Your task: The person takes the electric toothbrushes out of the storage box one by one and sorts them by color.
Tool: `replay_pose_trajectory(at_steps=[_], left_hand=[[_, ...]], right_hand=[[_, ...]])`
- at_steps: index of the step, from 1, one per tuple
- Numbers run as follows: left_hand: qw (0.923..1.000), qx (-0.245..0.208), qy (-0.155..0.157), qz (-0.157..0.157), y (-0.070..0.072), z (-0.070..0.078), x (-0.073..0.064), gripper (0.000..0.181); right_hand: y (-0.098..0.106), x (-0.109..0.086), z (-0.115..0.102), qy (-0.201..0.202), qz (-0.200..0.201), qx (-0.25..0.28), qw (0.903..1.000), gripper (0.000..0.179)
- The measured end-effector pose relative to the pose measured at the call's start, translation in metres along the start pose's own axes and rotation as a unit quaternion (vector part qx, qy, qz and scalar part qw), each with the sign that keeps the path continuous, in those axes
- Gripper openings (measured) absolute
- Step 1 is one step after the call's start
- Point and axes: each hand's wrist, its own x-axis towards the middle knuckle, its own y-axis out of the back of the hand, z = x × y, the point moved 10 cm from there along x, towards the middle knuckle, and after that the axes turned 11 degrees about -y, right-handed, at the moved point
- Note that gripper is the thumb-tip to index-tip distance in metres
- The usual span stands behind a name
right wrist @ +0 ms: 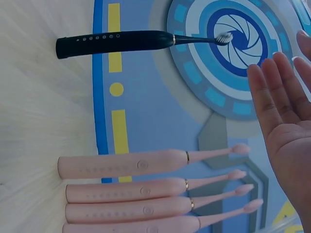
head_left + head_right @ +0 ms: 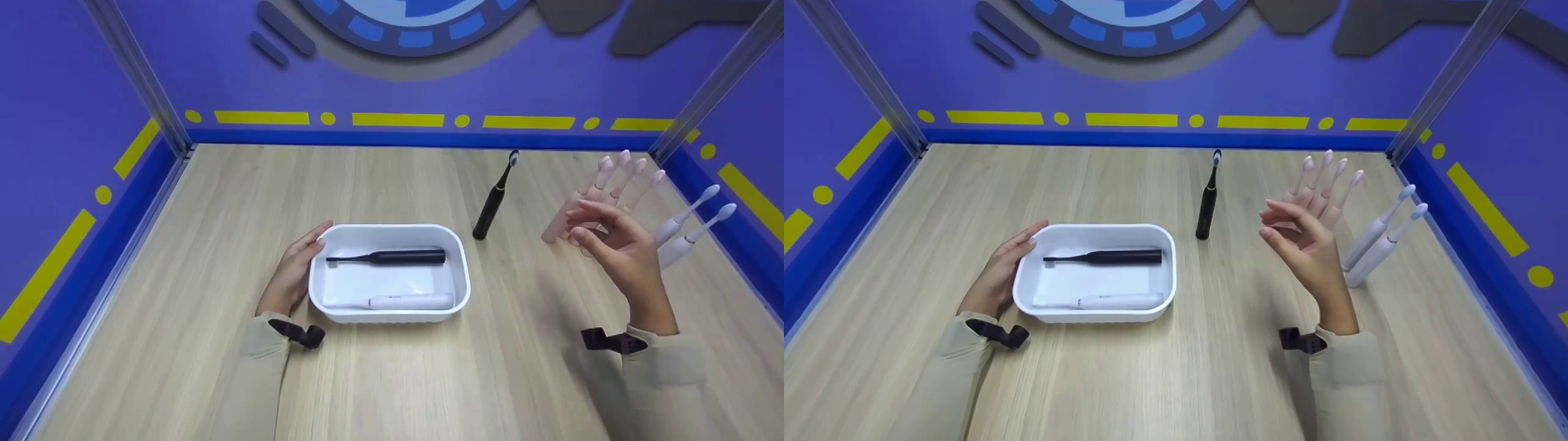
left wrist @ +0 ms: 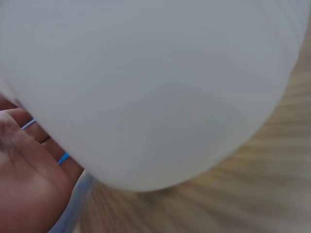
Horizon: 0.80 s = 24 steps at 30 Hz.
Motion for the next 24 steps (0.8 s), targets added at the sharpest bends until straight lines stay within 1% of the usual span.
replay_pose_trajectory(at_steps=[4,8,12,18,24], left_hand=[[0.9998,-0.016,-0.009,-0.005,-0.002,0.001,0.000,0.047],[0.9995,-0.028,-0.016,-0.005,-0.003,0.002,0.000,0.048],[0.9996,-0.024,-0.015,-0.006,-0.002,0.002,0.000,0.048],[0.9998,-0.013,-0.013,-0.002,-0.002,0.003,0.000,0.048],[0.9998,-0.013,-0.012,-0.002,-0.002,0.003,0.000,0.047]], right_hand=[[-0.016,0.006,-0.001,0.002,-0.046,-0.012,0.9989,0.042],[-0.033,0.012,0.000,-0.013,-0.094,-0.032,0.9949,0.042],[-0.052,0.017,0.001,-0.029,-0.134,-0.079,0.9874,0.041],[-0.079,0.025,0.004,-0.047,-0.186,-0.148,0.9702,0.038],[-0.099,0.032,0.016,-0.106,-0.226,-0.202,0.9469,0.032]])
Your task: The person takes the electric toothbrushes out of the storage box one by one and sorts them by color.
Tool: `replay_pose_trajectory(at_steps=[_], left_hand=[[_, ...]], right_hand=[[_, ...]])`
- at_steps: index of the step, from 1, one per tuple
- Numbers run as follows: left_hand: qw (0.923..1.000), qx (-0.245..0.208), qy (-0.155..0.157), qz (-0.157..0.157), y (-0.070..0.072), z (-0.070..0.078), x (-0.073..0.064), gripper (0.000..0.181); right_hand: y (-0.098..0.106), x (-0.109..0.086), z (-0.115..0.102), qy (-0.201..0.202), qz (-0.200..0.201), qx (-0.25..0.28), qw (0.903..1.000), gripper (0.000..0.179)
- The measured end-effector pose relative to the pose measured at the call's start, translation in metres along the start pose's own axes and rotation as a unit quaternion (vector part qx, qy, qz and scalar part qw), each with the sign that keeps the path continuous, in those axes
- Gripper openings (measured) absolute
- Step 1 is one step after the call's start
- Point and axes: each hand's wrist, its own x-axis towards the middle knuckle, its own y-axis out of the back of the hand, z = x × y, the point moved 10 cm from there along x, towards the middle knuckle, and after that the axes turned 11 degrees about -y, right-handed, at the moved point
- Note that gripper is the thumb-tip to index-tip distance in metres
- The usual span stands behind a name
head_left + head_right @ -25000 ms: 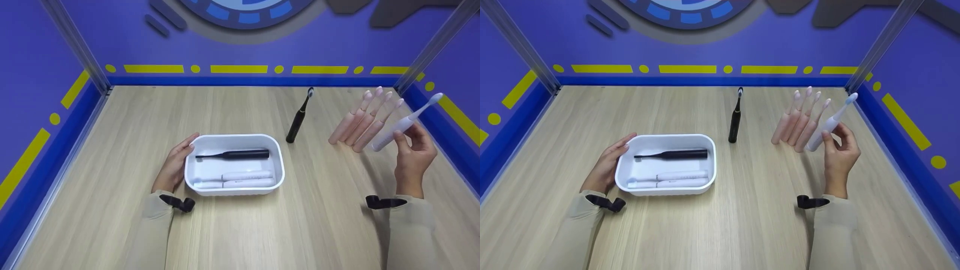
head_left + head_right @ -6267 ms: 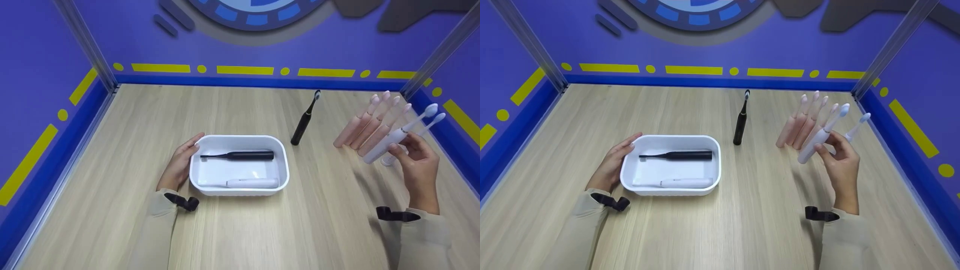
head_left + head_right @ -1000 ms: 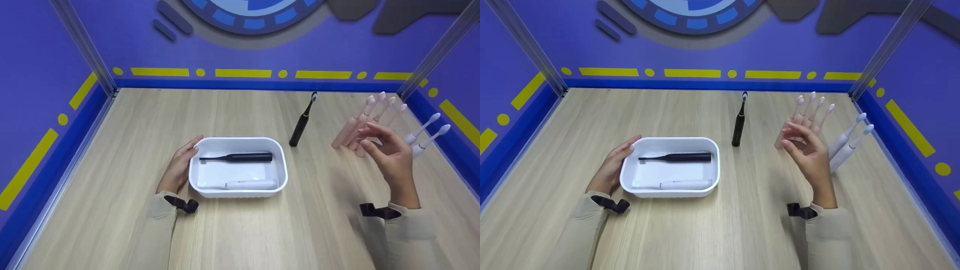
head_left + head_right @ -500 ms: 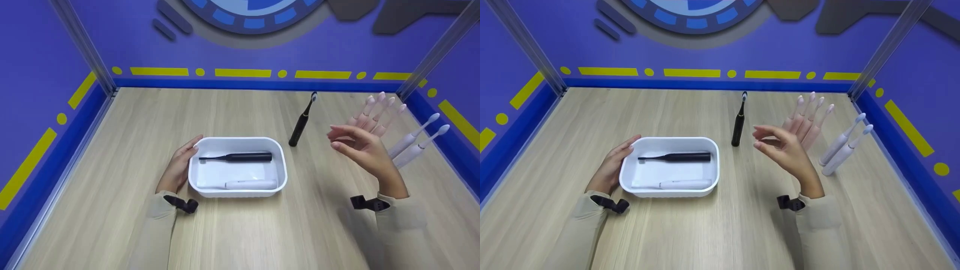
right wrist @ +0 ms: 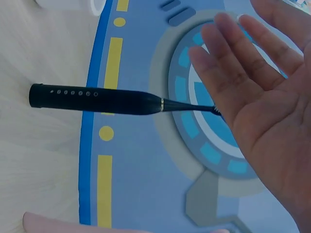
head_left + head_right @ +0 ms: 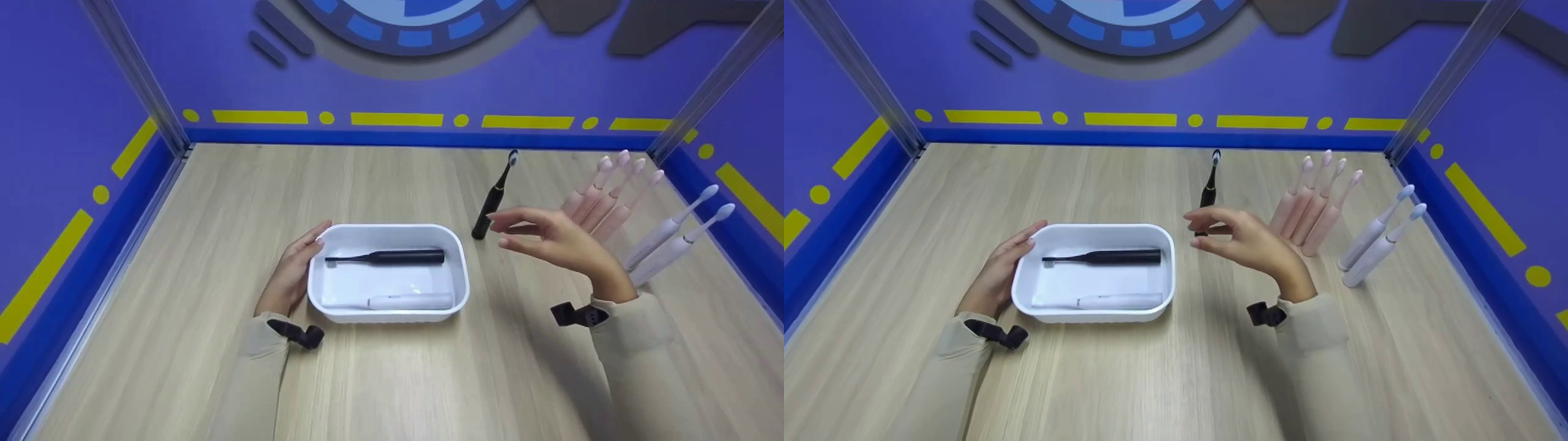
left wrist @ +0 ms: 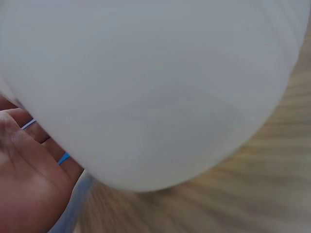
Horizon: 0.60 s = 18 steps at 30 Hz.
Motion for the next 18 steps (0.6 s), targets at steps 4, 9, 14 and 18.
replay_pose_trajectory(at_steps=[4,9,14,18], left_hand=[[1.0000,0.004,0.001,-0.003,0.000,-0.001,0.000,0.048],[1.0000,0.007,0.002,-0.001,0.001,-0.001,-0.001,0.047],[0.9999,0.010,0.010,-0.001,0.000,-0.002,-0.002,0.047],[0.9999,0.010,0.010,-0.004,0.000,-0.001,-0.002,0.047]], right_hand=[[-0.011,0.010,-0.001,-0.025,-0.034,-0.032,0.9986,0.034],[-0.028,0.024,-0.002,-0.041,-0.083,-0.056,0.9941,0.035],[-0.042,0.035,-0.005,-0.054,-0.121,-0.076,0.9883,0.034],[-0.051,0.042,-0.011,-0.058,-0.149,-0.069,0.9847,0.035]])
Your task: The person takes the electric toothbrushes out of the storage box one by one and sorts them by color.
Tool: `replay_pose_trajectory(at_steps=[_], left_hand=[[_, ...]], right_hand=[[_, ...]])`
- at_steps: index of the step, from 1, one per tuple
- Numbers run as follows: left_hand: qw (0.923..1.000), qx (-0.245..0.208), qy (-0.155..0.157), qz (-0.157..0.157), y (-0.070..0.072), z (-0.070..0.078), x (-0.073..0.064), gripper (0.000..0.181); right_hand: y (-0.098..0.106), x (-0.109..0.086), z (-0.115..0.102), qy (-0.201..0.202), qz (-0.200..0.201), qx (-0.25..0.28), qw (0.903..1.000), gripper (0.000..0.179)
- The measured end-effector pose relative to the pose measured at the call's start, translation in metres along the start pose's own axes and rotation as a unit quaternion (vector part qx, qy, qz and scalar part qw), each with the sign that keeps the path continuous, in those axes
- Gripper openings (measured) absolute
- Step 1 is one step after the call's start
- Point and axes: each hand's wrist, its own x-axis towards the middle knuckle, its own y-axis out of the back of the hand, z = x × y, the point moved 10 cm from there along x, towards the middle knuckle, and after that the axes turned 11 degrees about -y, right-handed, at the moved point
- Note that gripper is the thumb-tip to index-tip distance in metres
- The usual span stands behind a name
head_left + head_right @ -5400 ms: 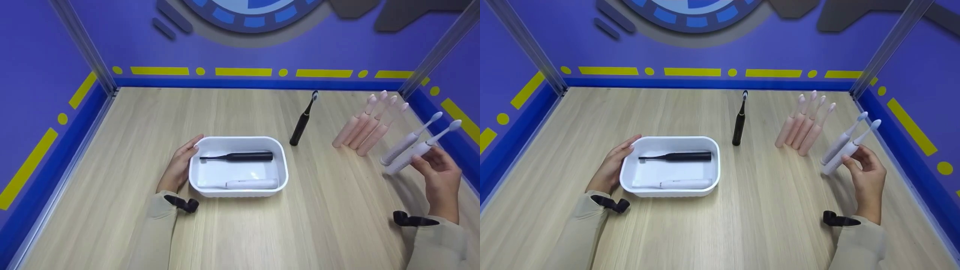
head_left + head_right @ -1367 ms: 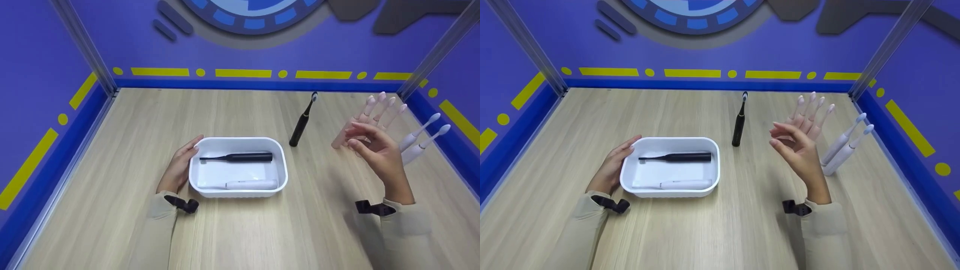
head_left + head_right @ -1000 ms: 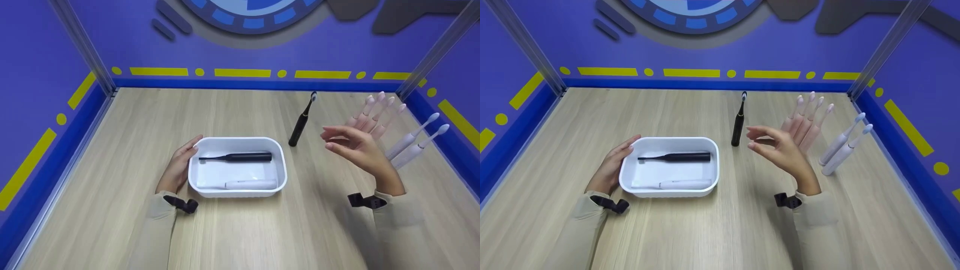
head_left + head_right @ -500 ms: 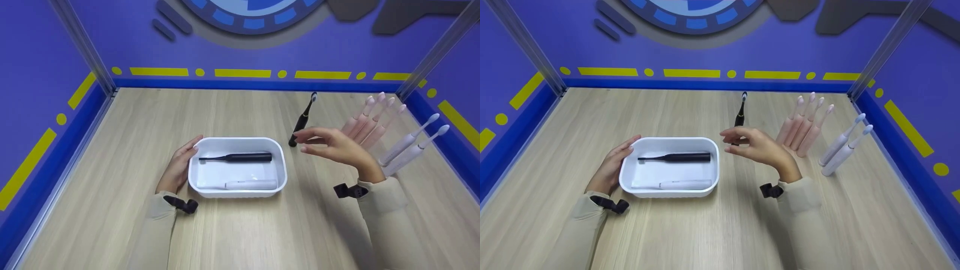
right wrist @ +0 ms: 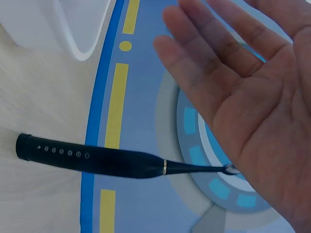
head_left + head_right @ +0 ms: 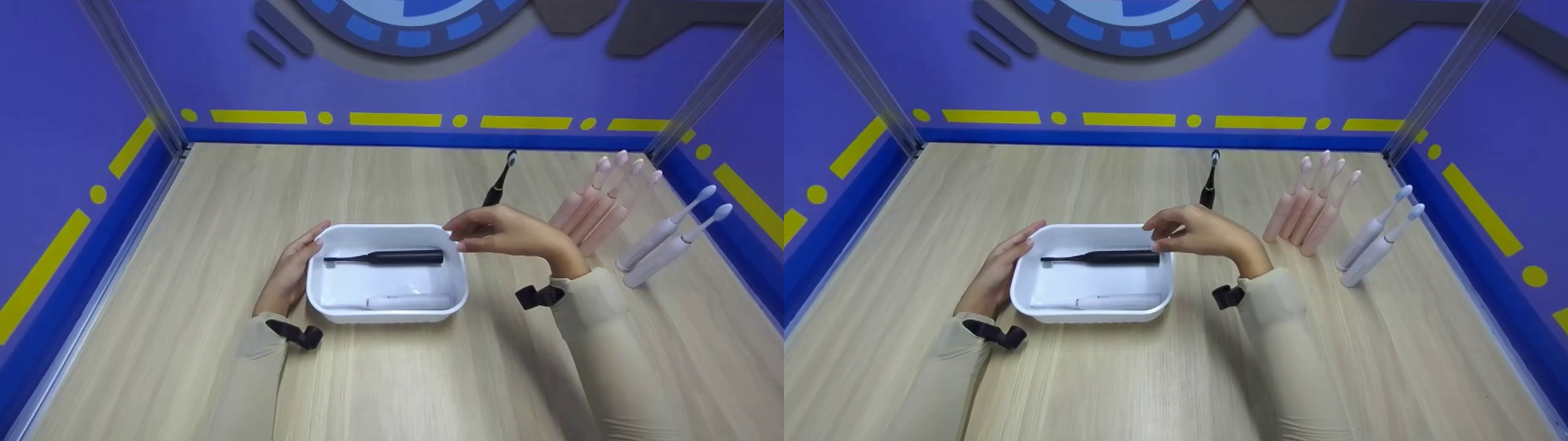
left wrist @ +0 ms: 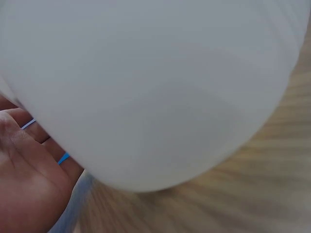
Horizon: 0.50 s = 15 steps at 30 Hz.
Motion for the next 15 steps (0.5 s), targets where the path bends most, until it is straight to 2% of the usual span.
replay_pose_trajectory(at_steps=[5,10,15], left_hand=[[0.9999,-0.003,-0.010,-0.004,-0.001,0.001,0.001,0.048],[1.0000,0.002,-0.005,-0.001,0.000,0.000,0.001,0.047],[1.0000,0.006,0.000,-0.001,0.001,-0.001,0.001,0.047]], right_hand=[[-0.007,0.011,-0.006,0.002,-0.021,0.005,0.9998,0.036],[-0.015,0.022,-0.007,0.002,-0.045,0.016,0.9989,0.036],[-0.025,0.033,-0.010,-0.010,-0.075,-0.007,0.9971,0.036]])
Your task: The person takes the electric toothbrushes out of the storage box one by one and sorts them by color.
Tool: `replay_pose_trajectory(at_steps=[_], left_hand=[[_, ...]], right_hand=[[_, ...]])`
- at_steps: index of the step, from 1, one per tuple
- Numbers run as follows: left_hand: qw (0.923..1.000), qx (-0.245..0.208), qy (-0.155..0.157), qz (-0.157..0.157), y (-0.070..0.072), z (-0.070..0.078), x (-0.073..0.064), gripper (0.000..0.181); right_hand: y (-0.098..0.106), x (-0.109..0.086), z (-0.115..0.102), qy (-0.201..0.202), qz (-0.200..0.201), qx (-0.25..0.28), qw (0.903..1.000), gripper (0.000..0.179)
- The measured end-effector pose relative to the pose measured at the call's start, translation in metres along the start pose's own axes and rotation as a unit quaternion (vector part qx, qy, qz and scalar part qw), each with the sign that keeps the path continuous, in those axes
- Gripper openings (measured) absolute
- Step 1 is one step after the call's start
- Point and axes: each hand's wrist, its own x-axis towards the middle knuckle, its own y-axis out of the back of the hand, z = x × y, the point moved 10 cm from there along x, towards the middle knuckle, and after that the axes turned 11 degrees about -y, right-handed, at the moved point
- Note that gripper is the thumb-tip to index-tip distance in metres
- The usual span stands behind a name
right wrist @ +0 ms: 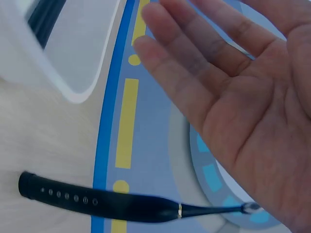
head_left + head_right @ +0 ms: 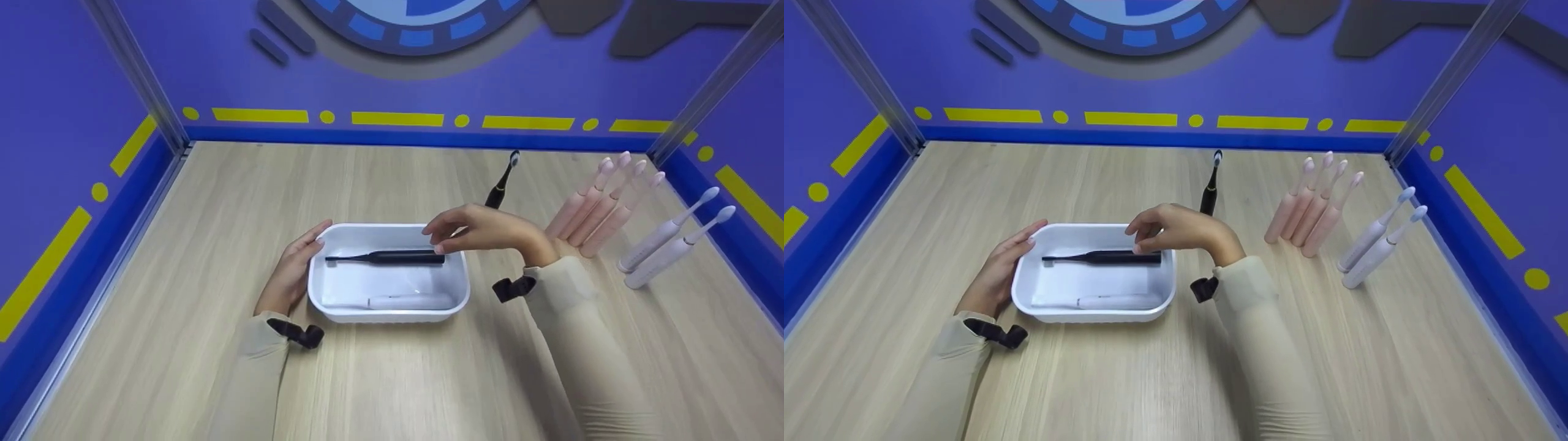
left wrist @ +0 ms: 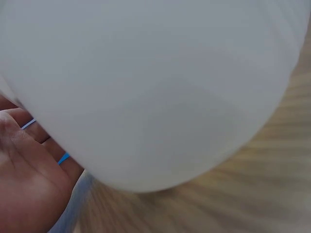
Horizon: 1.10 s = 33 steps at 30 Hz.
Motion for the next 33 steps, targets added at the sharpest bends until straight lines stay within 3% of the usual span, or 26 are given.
replay_pose_trajectory(at_steps=[7,17,33], left_hand=[[1.0000,-0.005,-0.003,0.000,-0.001,0.001,0.001,0.047],[0.9998,-0.019,-0.001,0.005,-0.001,0.001,0.001,0.047],[0.9999,-0.014,-0.004,0.001,-0.002,0.001,0.002,0.047]], right_hand=[[-0.017,0.019,-0.009,-0.006,-0.035,-0.058,0.9977,0.036],[-0.048,0.047,-0.018,-0.025,-0.107,-0.068,0.9916,0.038],[-0.077,0.070,-0.019,-0.079,-0.145,-0.089,0.9823,0.037]])
